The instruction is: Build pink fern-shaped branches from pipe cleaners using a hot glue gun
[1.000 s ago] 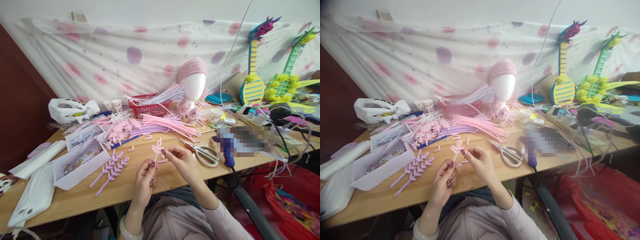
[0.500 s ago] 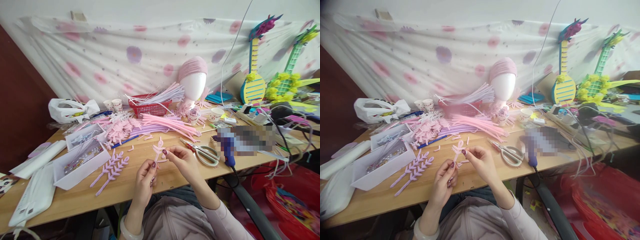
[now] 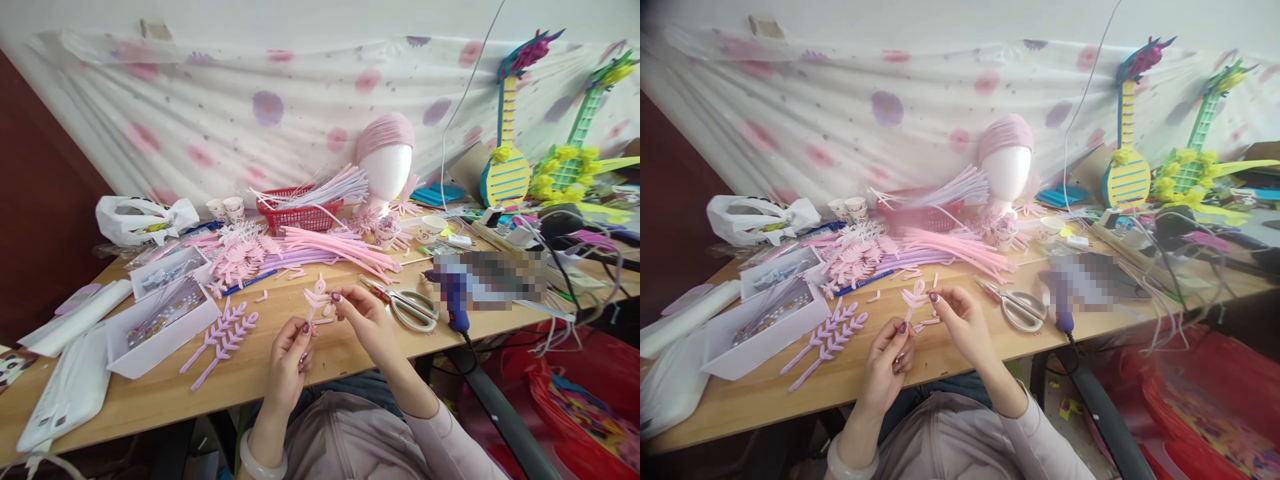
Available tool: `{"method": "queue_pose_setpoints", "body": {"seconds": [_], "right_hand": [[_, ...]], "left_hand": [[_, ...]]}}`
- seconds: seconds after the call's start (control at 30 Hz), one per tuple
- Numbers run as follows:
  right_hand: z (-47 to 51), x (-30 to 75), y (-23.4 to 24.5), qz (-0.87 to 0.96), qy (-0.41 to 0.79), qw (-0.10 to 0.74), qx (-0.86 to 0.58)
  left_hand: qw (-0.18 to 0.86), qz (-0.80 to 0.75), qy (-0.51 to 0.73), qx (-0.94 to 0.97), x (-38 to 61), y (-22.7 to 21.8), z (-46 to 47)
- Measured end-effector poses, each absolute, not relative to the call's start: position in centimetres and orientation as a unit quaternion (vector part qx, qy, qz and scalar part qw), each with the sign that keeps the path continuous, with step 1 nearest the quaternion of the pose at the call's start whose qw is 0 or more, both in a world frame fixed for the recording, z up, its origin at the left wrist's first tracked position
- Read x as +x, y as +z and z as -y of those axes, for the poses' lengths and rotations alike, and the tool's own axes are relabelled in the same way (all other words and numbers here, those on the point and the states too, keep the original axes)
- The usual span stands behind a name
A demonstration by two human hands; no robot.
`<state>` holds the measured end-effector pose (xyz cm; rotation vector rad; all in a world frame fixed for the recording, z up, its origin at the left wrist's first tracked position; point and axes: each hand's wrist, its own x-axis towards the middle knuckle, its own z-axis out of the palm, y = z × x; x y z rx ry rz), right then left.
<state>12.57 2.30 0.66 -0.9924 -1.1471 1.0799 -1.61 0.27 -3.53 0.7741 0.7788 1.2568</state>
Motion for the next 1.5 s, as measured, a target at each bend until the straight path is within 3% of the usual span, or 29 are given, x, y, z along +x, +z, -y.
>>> {"method": "queue_pose_setpoints", "body": {"seconds": [0.47,0.83,1.23,1.37,1.5], "right_hand": [[-2.1,12.4,0.0,0.498,0.487,0.59,-0.408],[-2.3,12.6,-0.6,0.556,0.39,0.59,-0.438],[-1.9,13.4,0.0,0.573,0.366,0.569,-0.463],[-0.1,17.5,0.0,0.65,0.178,0.474,-0.566],[2.5,24.3,0.7,0.653,0.118,0.249,-0.706]], "left_hand": [[0.67,-0.348,0.556,0.348,-1.5,-3.4,-0.2],[0.665,-0.35,0.552,0.361,-1.5,-3.7,-0.2],[0.666,-0.355,0.558,0.345,-1.5,-3.2,-0.2],[0.67,-0.344,0.572,0.325,-1.5,-3.4,-0.2],[0.67,-0.336,0.583,0.313,-1.4,-3.3,-0.3]]}}
